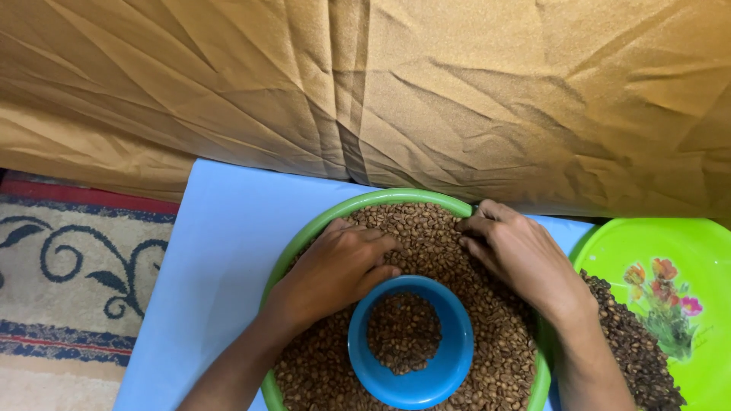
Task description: The person sorts coffee beans by hand, picking them from a large tray and placing them into a smaller bowl.
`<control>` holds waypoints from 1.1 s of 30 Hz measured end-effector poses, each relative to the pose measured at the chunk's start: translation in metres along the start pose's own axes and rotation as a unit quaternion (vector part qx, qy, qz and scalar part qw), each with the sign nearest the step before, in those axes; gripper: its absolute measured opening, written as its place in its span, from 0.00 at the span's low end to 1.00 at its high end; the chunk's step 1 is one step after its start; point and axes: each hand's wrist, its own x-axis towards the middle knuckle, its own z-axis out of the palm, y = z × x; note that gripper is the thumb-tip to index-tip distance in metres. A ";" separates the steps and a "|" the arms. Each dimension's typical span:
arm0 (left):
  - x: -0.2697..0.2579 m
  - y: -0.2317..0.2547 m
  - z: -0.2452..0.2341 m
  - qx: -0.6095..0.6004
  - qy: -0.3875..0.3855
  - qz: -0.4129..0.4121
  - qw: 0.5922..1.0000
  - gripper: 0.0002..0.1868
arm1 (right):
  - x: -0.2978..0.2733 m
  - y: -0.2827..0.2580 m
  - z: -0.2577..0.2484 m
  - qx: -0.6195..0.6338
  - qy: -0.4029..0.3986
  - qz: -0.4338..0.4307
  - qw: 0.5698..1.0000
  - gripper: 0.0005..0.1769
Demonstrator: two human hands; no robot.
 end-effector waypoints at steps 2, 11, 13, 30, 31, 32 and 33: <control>0.000 0.001 -0.001 -0.002 -0.002 -0.002 1.000 0.19 | 0.002 -0.001 0.002 -0.001 0.001 -0.005 1.000 0.07; 0.000 0.002 -0.003 -0.003 -0.004 -0.004 1.000 0.19 | 0.007 0.001 0.014 -0.029 -0.012 -0.018 0.999 0.09; 0.000 0.003 -0.002 -0.003 -0.005 -0.003 1.000 0.19 | 0.006 0.000 0.015 -0.032 -0.011 -0.021 0.999 0.09; -0.001 -0.006 0.005 -0.008 0.012 -0.005 1.000 0.18 | 0.006 -0.018 0.018 -0.017 0.070 -0.078 0.994 0.09; -0.001 -0.006 0.005 -0.008 0.012 -0.005 1.000 0.18 | 0.006 -0.018 0.018 -0.017 0.070 -0.079 0.994 0.09; 0.000 -0.007 0.005 -0.010 0.010 -0.009 1.000 0.19 | 0.006 -0.018 0.017 -0.022 0.070 -0.083 0.994 0.08; 0.000 -0.007 0.006 -0.012 0.008 -0.014 1.000 0.19 | 0.006 -0.018 0.017 -0.027 0.070 -0.086 0.993 0.07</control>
